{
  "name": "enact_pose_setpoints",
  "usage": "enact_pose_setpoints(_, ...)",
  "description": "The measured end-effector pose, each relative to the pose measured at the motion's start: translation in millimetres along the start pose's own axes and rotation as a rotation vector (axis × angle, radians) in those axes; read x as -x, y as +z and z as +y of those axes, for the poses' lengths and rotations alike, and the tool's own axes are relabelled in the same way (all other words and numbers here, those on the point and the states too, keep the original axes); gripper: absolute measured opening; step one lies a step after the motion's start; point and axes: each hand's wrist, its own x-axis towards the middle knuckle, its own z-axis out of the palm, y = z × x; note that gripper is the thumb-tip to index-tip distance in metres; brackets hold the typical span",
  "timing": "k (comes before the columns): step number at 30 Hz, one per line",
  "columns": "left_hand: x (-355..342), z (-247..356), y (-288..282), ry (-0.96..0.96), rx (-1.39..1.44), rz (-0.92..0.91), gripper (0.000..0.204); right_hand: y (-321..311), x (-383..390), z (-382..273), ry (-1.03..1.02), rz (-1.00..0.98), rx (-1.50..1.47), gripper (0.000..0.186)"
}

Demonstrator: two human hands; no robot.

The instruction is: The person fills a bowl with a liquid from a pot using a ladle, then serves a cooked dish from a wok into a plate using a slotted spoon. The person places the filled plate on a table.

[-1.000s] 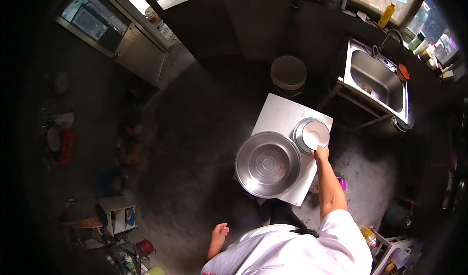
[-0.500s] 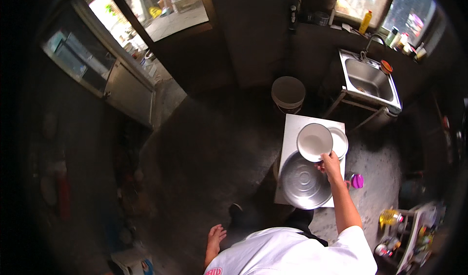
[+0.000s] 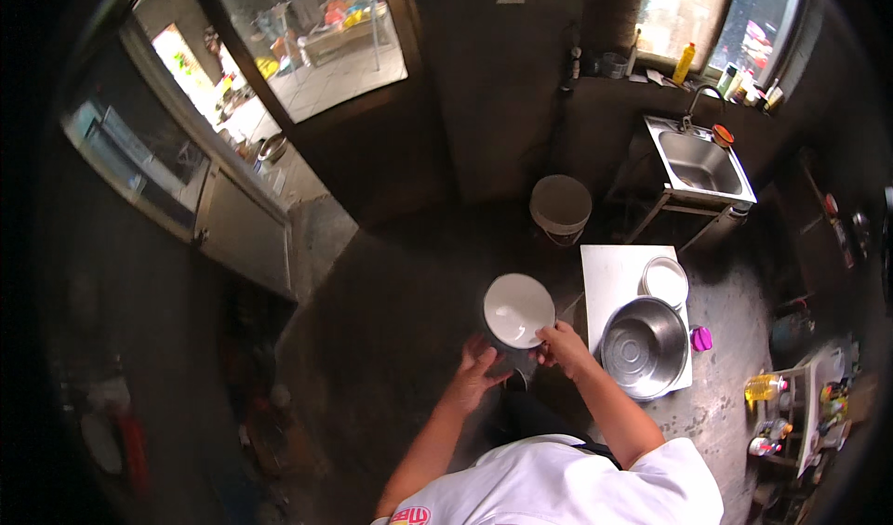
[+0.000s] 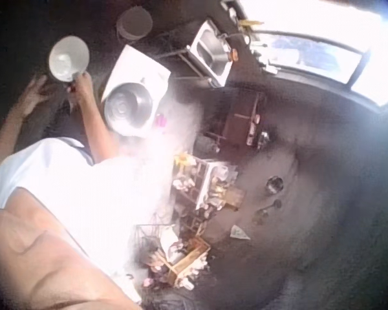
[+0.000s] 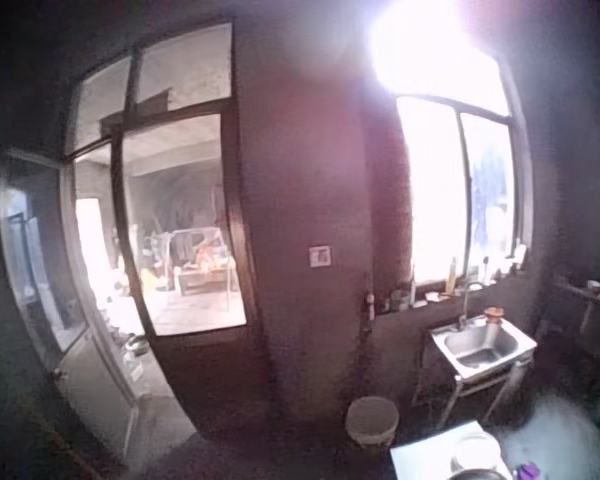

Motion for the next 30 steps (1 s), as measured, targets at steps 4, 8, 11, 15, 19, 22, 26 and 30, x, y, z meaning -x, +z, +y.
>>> enact_pose_setpoints(4,-75,14,15,-0.043,0.067,-0.097,0.067,-5,-33,-15,-0.055,0.011,0.100,0.023)
enact_pose_setpoints(8,-147,58,3,-0.095,0.103,-0.113,0.060,-7,-90,-59,-0.044,-0.062,0.159,0.030)
enact_pose_setpoints(11,-186,112,24,-0.143,0.111,-0.049,0.062,-15,-121,-120,-0.074,-0.010,0.320,0.041)
enact_pose_setpoints(15,-278,148,42,-0.085,-0.151,0.084,0.070,-43,-155,-204,-0.297,0.283,0.472,0.037)
enact_pose_setpoints(19,-367,179,65,-0.054,-0.218,0.073,0.080,-81,-204,-275,-0.499,0.442,0.558,0.034)
enact_pose_setpoints(22,-446,202,87,0.131,-0.680,0.023,0.088,-104,-251,-332,-0.608,0.511,0.597,0.035)
enact_pose_setpoints(26,-537,222,116,-0.139,-0.569,-0.142,0.094,-119,-304,-394,-0.531,0.576,0.525,0.037)
enact_pose_setpoints(30,-626,212,142,0.029,-0.874,-0.189,0.096,-142,-358,-453,-0.539,0.728,0.643,0.042)
